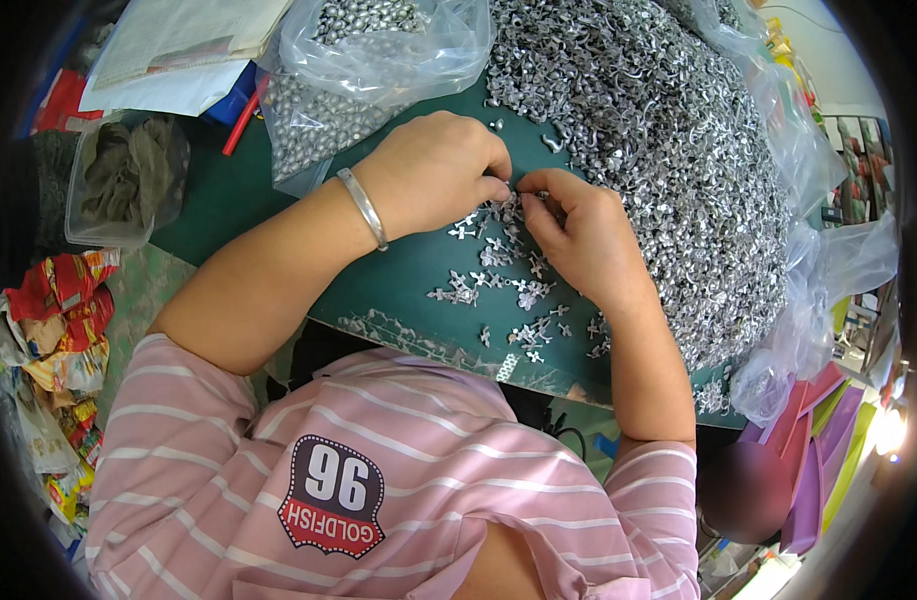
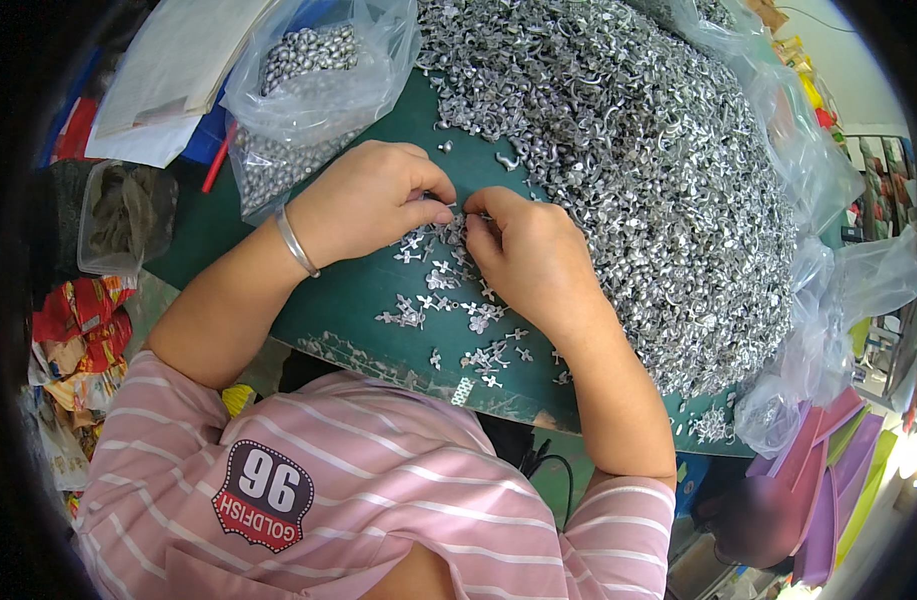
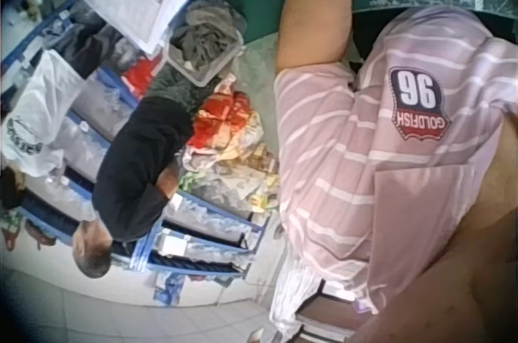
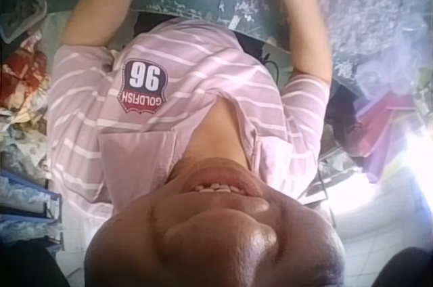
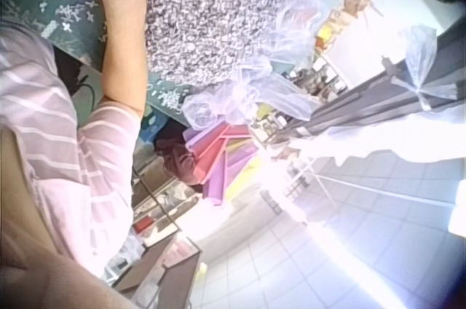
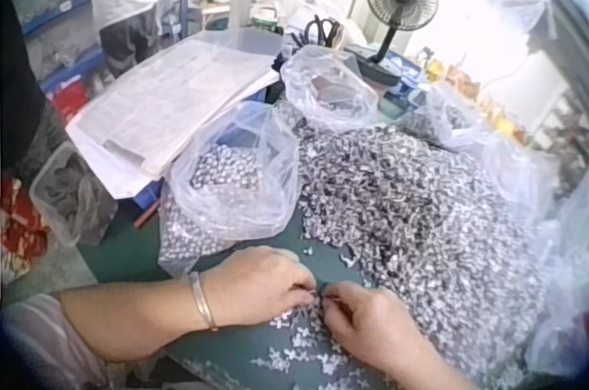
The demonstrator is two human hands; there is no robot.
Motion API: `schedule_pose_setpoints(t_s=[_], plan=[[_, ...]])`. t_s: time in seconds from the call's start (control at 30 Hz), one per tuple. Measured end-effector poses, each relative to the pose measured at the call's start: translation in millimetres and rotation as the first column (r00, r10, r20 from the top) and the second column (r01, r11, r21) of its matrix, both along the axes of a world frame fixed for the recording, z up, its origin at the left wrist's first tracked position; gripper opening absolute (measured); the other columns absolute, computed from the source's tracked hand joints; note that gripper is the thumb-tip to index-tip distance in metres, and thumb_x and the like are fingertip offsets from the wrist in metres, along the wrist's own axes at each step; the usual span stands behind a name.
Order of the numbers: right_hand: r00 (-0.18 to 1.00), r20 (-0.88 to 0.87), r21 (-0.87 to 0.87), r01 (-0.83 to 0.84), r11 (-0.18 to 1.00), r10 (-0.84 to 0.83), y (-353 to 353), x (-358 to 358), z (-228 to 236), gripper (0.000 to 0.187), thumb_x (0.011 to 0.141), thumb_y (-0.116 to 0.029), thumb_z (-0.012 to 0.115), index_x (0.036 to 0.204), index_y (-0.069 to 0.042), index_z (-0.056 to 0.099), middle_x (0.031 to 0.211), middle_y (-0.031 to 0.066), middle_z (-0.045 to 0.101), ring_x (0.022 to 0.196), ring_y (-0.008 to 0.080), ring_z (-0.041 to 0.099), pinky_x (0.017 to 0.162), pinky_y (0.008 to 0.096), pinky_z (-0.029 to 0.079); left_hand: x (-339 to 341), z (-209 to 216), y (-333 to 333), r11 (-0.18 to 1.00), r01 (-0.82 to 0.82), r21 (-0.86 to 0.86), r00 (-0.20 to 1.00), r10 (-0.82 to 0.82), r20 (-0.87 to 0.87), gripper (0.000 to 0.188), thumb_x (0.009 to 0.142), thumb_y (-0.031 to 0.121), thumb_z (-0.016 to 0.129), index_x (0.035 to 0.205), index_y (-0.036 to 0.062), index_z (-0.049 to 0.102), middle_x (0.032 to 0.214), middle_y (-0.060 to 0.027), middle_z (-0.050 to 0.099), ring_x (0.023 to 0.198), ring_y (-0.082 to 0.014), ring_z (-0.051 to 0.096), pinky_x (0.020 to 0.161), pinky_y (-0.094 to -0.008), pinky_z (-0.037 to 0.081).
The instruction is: The person sorts small silver metal fasteners on a green table, picking them up by hand and placing them into piles. They occasionally transfer fasteners into a plastic bag and interact with another person who also sorts the items.
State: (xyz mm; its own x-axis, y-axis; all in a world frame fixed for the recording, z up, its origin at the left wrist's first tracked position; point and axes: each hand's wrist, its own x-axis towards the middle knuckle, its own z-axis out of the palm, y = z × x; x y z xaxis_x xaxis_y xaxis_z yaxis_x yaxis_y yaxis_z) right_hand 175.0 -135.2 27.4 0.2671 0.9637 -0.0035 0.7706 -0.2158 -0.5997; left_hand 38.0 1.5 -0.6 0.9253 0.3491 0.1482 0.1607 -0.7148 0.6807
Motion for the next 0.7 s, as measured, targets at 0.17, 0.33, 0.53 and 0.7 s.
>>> schedule_pose_setpoints(t_s=[0.17, 0.33, 0.53, 0.7], plan=[[0.997, -0.068, -0.019, 0.041, 0.999, -0.042, -0.8, -5.3, 1.7, 0.012, 0.079, -0.010, 0.066, 0.087, -0.002, 0.066, 0.063, 0.0137, 0.063, 0.055, 0.0234, 0.062, 0.054, 0.0322, 0.048, -0.8, -0.3, 0.4, 0.997, -0.016, -0.074, 1.000, 0.015, -0.012, 0.012, 0.077, 0.014, 0.066, 0.080, 0.0023, 0.068, 0.076, -0.0122, 0.061, 0.071, -0.0282, 0.060, 0.066, -0.0365, 0.048], [0.879, -0.466, 0.092, 0.161, 0.983, -0.100, -8.7, 11.5, -2.5, 0.006, 0.081, -0.005, 0.068, 0.086, -0.003, 0.067, 0.067, -0.0041, 0.057, 0.055, 0.0026, 0.045, 0.049, 0.0190, 0.035, -8.0, 15.8, 6.3, 0.986, -0.146, -0.086, 0.989, 0.142, -0.051, 0.012, 0.078, 0.013, 0.065, 0.082, 0.0020, 0.067, 0.079, -0.0120, 0.061, 0.073, -0.0272, 0.060, 0.067, -0.0353, 0.047], [-0.150, -0.983, 0.046, 0.330, 0.943, 0.101, -20.3, 31.9, 0.5, 0.008, 0.087, -0.006, 0.056, 0.093, -0.002, 0.058, 0.072, 0.0058, 0.052, 0.048, 0.0065, 0.035, 0.041, 0.0169, 0.028, -14.7, 6.6, 9.3, 0.995, -0.065, 0.077, 0.997, 0.069, -0.043, 0.011, 0.077, 0.012, 0.065, 0.084, 0.0026, 0.066, 0.080, -0.0120, 0.061, 0.075, -0.0287, 0.060, 0.068, -0.0365, 0.047], [0.093, -0.996, 0.016, 0.164, 0.986, 0.001, -13.6, 31.6, 1.5, 0.008, 0.085, -0.005, 0.057, 0.092, -0.002, 0.058, 0.061, 0.0036, 0.051, 0.045, 0.0071, 0.038, 0.038, 0.0186, 0.028, -11.5, 8.9, 9.1, 1.000, -0.025, -0.006, 0.994, 0.025, -0.109, 0.010, 0.073, 0.010, 0.067, 0.081, 0.0030, 0.065, 0.079, -0.0123, 0.061, 0.075, -0.0287, 0.060, 0.068, -0.0367, 0.047]])
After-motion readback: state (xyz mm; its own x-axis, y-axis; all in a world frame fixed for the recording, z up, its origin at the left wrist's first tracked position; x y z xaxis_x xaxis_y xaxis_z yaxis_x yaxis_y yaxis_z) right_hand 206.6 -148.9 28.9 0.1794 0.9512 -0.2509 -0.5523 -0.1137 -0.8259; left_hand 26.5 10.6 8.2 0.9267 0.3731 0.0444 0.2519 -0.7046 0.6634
